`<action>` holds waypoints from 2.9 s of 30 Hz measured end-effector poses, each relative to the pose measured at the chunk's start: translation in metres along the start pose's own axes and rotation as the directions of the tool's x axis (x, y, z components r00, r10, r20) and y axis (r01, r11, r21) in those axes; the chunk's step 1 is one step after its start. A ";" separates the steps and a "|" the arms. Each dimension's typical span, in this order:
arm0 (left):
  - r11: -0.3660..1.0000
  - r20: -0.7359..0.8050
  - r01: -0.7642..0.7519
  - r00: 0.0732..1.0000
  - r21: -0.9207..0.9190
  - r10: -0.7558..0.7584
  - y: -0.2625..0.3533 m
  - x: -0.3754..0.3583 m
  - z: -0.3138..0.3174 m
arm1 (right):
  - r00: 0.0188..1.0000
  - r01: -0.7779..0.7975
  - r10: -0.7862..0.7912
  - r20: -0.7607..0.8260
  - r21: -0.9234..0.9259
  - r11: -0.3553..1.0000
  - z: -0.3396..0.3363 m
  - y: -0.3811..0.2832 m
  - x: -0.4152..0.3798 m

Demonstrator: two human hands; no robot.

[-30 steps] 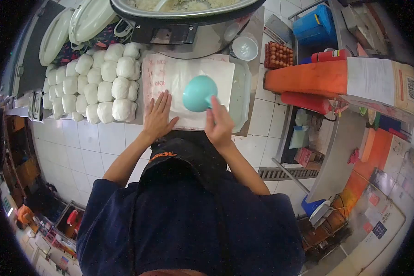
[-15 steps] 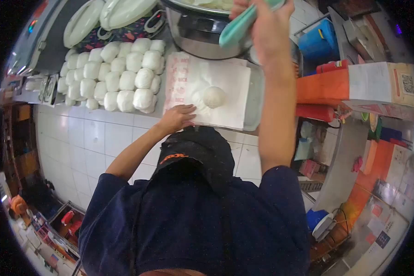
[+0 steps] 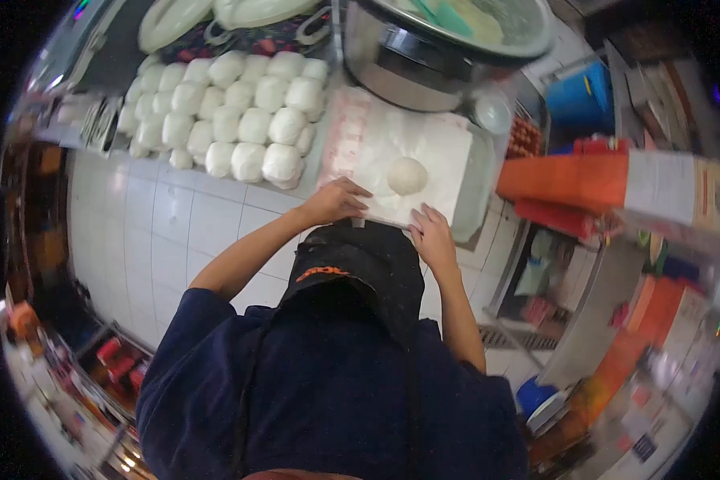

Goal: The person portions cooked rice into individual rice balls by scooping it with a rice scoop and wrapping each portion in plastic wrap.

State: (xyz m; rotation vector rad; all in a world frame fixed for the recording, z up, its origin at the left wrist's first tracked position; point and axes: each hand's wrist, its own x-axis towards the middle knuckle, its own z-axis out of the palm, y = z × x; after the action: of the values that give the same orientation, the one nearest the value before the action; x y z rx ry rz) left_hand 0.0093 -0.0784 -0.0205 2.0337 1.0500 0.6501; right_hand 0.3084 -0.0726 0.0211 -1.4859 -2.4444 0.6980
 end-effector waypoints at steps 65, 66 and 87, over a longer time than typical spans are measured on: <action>0.804 -0.261 0.592 0.785 0.049 -0.562 -0.037 0.136 -0.052 | 0.999 0.038 -0.037 -0.012 0.070 0.997 -0.040 0.101 0.159; 0.803 -0.258 0.594 0.784 0.044 -0.565 -0.032 0.133 -0.055 | 0.993 0.094 -0.095 0.077 0.018 0.995 -0.044 0.101 0.161; 0.929 -0.113 -0.199 0.963 0.313 0.244 0.026 0.047 0.043 | 0.923 0.373 -0.385 -0.021 -0.204 0.905 -0.029 -0.026 0.057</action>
State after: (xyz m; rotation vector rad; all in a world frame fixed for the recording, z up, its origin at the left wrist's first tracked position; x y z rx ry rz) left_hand 0.0770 -0.0652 -0.0207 2.4252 1.0645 0.8113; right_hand 0.2728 -0.0235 0.0549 -1.0138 -2.7036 0.3348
